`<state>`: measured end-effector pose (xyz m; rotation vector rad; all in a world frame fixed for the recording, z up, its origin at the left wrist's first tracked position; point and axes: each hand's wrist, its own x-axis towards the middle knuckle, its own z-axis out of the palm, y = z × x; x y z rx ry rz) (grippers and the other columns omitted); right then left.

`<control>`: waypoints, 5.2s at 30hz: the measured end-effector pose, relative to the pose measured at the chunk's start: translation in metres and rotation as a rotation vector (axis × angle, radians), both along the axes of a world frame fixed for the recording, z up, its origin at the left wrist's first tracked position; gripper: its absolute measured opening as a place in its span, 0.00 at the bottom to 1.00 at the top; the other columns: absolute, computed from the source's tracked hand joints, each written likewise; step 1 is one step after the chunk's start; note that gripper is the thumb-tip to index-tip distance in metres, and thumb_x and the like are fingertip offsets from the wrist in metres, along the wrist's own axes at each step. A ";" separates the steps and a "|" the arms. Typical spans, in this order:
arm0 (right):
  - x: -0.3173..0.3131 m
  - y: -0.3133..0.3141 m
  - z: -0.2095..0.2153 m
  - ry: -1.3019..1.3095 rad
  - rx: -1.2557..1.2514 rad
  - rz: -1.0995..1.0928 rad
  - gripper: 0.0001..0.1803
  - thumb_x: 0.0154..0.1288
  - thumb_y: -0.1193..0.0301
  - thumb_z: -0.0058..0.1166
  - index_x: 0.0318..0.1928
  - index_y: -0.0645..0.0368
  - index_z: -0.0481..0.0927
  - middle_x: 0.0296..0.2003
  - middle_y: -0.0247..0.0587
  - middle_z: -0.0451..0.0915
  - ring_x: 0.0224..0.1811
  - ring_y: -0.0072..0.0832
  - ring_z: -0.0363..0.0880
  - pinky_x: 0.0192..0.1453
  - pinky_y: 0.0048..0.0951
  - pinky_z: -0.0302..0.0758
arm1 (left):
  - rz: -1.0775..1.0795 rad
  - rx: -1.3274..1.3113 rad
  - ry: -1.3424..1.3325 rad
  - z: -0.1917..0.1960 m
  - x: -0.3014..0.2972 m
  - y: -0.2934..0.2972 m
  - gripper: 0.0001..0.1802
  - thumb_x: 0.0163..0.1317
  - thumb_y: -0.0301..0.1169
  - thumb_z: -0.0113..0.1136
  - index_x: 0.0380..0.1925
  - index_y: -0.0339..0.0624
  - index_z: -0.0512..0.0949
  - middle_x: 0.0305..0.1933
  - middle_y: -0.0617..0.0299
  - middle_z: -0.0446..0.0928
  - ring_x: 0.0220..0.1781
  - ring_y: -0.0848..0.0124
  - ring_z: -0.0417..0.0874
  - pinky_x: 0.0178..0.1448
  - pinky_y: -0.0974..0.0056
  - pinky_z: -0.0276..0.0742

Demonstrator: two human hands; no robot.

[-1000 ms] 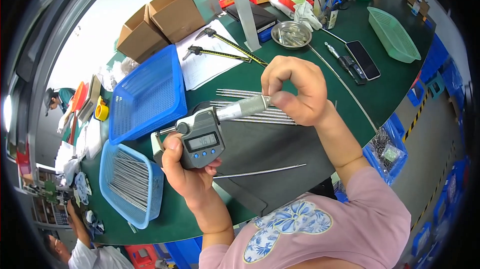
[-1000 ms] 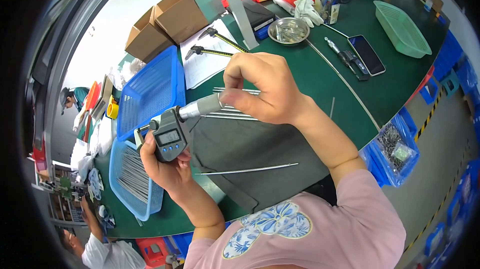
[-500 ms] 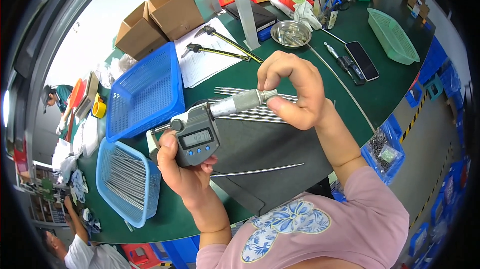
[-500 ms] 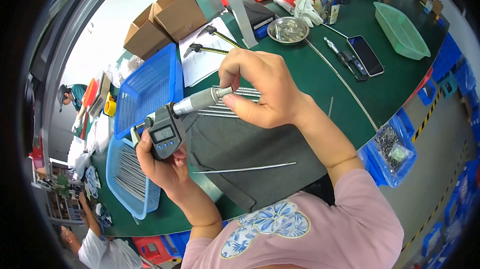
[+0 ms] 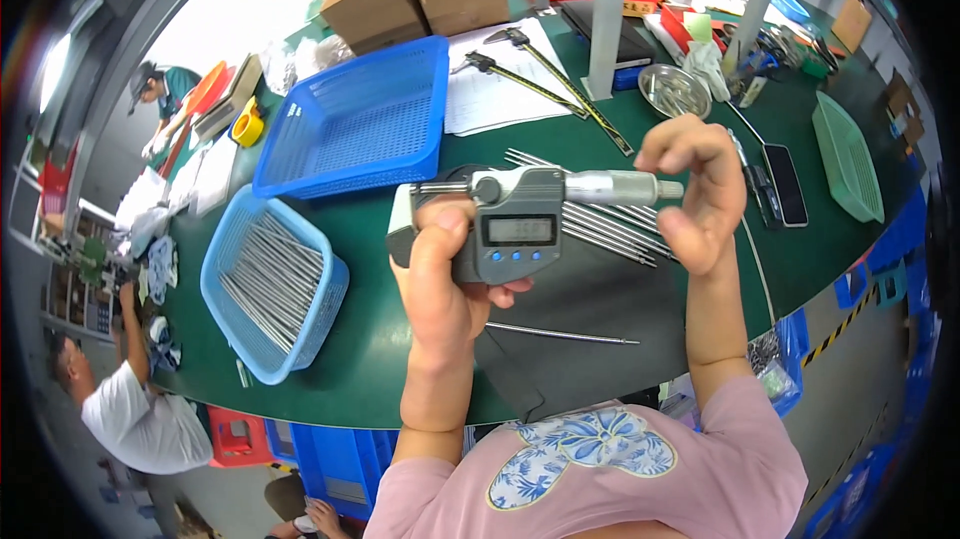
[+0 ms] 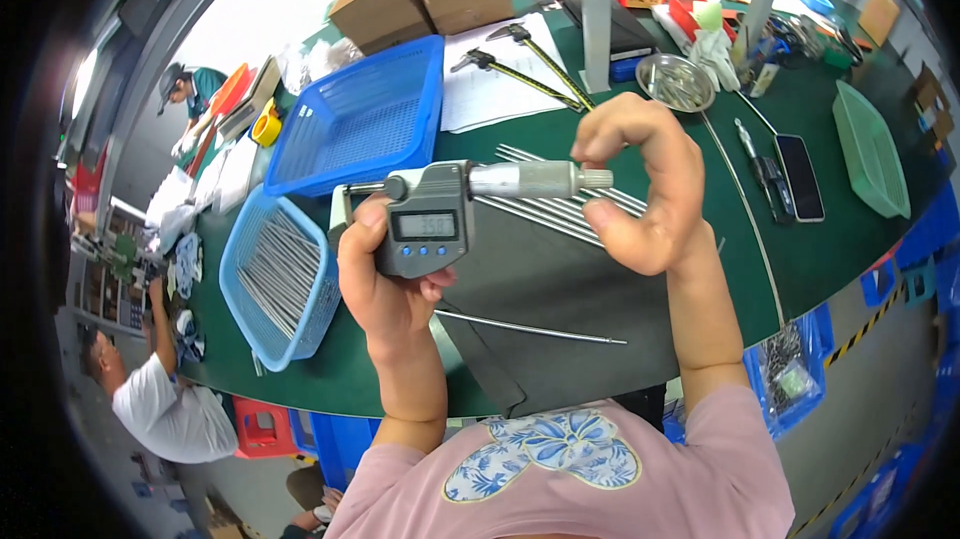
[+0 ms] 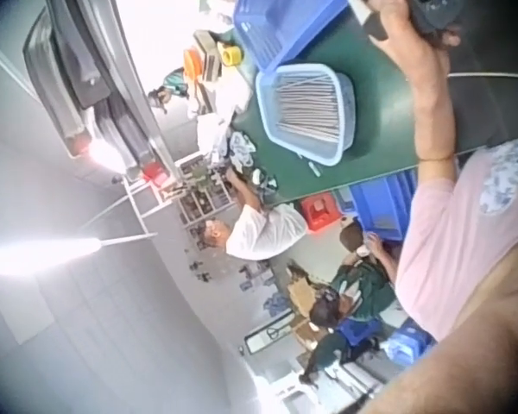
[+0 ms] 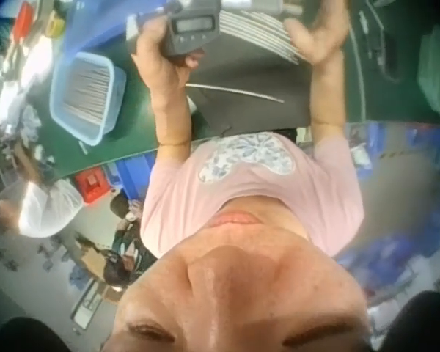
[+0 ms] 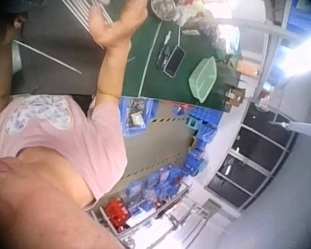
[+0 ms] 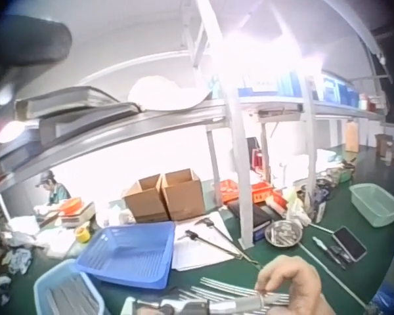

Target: The recorder is using a digital micrometer to measure the diameter of several thin metal rods at a workbench.

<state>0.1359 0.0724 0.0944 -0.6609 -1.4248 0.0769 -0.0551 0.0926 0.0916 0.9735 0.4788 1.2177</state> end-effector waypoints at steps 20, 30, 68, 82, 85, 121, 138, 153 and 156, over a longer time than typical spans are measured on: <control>0.024 0.001 -0.008 -0.344 -0.049 0.067 0.09 0.47 0.70 0.47 0.26 0.64 0.68 0.23 0.42 0.71 0.20 0.25 0.67 0.26 0.21 0.66 | 0.078 -0.011 -0.041 0.005 -0.002 -0.002 0.17 0.53 0.35 0.40 0.26 0.27 0.69 0.19 0.47 0.73 0.08 0.70 0.70 0.09 0.75 0.66; 0.010 0.003 -0.001 -0.236 0.051 -0.008 0.10 0.46 0.67 0.46 0.19 0.62 0.67 0.18 0.42 0.70 0.17 0.27 0.66 0.21 0.22 0.62 | -0.007 -0.002 -0.006 0.001 -0.003 0.001 0.17 0.54 0.36 0.38 0.30 0.30 0.68 0.20 0.49 0.73 0.10 0.68 0.73 0.07 0.76 0.63; 0.015 0.002 -0.003 -0.267 -0.018 0.073 0.09 0.41 0.72 0.44 0.22 0.66 0.67 0.18 0.44 0.69 0.19 0.27 0.66 0.23 0.22 0.63 | 0.010 0.004 0.079 0.006 -0.001 -0.001 0.18 0.54 0.36 0.39 0.27 0.28 0.69 0.19 0.48 0.73 0.10 0.70 0.73 0.08 0.77 0.63; 0.009 -0.003 -0.004 -0.160 -0.201 0.092 0.24 0.37 0.62 0.50 0.34 0.68 0.69 0.27 0.41 0.71 0.25 0.23 0.70 0.29 0.21 0.66 | 0.056 0.060 0.066 0.003 -0.004 -0.001 0.18 0.54 0.38 0.39 0.30 0.31 0.69 0.21 0.49 0.73 0.10 0.70 0.71 0.08 0.77 0.63; -0.007 -0.010 -0.007 0.055 -0.661 0.545 0.26 0.39 0.69 0.53 0.42 0.67 0.64 0.30 0.39 0.71 0.30 0.21 0.71 0.33 0.20 0.67 | 0.092 -0.001 0.061 0.005 0.005 -0.004 0.17 0.53 0.38 0.40 0.29 0.32 0.68 0.20 0.49 0.73 0.09 0.70 0.70 0.08 0.76 0.62; 0.001 0.004 -0.006 -0.112 -0.074 0.129 0.14 0.38 0.84 0.57 0.31 0.63 0.72 0.29 0.39 0.72 0.28 0.22 0.72 0.25 0.17 0.69 | 0.072 -0.060 0.073 0.002 0.013 -0.003 0.17 0.54 0.37 0.40 0.31 0.31 0.69 0.21 0.52 0.74 0.09 0.72 0.71 0.08 0.77 0.61; -0.001 -0.002 -0.005 0.084 -0.492 0.201 0.12 0.47 0.69 0.54 0.30 0.66 0.73 0.23 0.36 0.73 0.26 0.20 0.70 0.32 0.20 0.67 | 0.148 -0.003 0.127 -0.003 0.016 -0.001 0.18 0.54 0.38 0.39 0.30 0.32 0.70 0.21 0.52 0.74 0.10 0.72 0.72 0.08 0.78 0.60; -0.039 -0.016 -0.006 0.532 -0.881 0.818 0.21 0.43 0.75 0.54 0.41 0.68 0.66 0.30 0.39 0.73 0.20 0.15 0.67 0.16 0.14 0.61 | 0.272 0.137 0.154 -0.009 0.025 -0.010 0.16 0.53 0.34 0.45 0.36 0.31 0.69 0.28 0.55 0.73 0.17 0.74 0.73 0.11 0.75 0.65; -0.035 -0.017 -0.005 0.538 -0.891 0.800 0.20 0.44 0.76 0.53 0.40 0.68 0.66 0.30 0.39 0.73 0.20 0.14 0.66 0.16 0.14 0.61 | 0.283 0.138 0.145 -0.009 0.029 -0.010 0.16 0.53 0.34 0.45 0.36 0.31 0.69 0.28 0.55 0.73 0.17 0.75 0.72 0.11 0.75 0.65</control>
